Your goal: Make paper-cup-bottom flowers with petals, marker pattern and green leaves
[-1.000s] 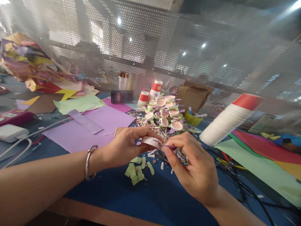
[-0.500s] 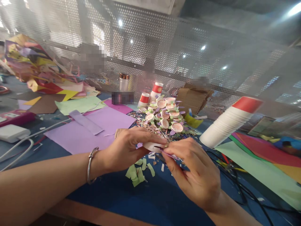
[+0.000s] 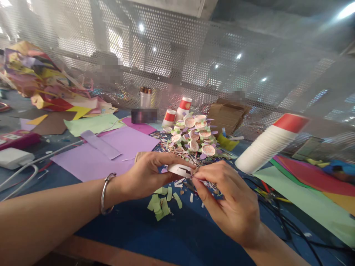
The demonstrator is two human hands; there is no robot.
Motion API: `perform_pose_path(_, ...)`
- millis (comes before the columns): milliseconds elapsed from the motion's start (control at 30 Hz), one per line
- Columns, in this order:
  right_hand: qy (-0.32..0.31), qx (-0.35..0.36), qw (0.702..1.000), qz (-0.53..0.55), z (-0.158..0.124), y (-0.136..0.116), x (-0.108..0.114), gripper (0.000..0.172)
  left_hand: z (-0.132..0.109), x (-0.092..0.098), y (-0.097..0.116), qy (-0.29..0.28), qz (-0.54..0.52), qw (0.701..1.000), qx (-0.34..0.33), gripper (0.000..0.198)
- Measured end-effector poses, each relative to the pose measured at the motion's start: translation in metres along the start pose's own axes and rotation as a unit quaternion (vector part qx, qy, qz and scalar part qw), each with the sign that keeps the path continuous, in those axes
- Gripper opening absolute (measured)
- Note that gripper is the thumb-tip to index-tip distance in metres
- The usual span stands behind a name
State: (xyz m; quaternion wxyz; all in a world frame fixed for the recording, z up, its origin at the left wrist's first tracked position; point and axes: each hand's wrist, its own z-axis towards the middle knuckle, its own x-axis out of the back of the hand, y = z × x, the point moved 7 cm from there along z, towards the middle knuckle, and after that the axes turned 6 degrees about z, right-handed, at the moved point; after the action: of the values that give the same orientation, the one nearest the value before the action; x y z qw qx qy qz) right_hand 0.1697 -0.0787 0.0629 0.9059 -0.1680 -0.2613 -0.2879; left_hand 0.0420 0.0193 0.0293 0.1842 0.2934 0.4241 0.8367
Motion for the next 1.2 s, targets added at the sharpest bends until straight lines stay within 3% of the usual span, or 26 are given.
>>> perform_pose_path(133,-0.009,0.005,1.000,-0.011,0.000,-0.001,0.000,0.025,0.001,-0.002,0.001,-0.008,-0.024,1.000,-0.004,0.023)
perform_pose_path(300,-0.016,0.011,1.000,-0.025,-0.002,-0.004,-0.002,0.022,-0.001,-0.001,0.009,-0.029,0.072,0.995,-0.059,0.020)
perform_pose_path(600,-0.006,-0.032,0.999,0.017,0.001,0.000,-0.003,0.014,-0.001,-0.008,0.015,-0.072,0.144,0.981,-0.111,0.015)
perform_pose_path(733,-0.017,-0.085,0.995,0.044,-0.001,0.008,-0.007,0.008,-0.004,-0.016,0.009,-0.127,0.128,0.983,-0.045,0.013)
perform_pose_path(900,-0.054,-0.202,0.972,0.104,-0.005,0.023,-0.014,0.011,-0.008,-0.027,-0.001,-0.189,-0.013,0.978,0.092,0.013)
perform_pose_path(1067,-0.058,-0.235,0.962,0.128,-0.005,0.029,-0.013,0.015,-0.006,-0.028,-0.009,-0.171,-0.082,0.972,0.140,0.028)
perform_pose_path(1200,-0.056,-0.235,0.961,0.137,-0.006,0.030,-0.013,0.011,-0.006,-0.021,-0.011,-0.133,-0.063,0.982,0.118,0.032)
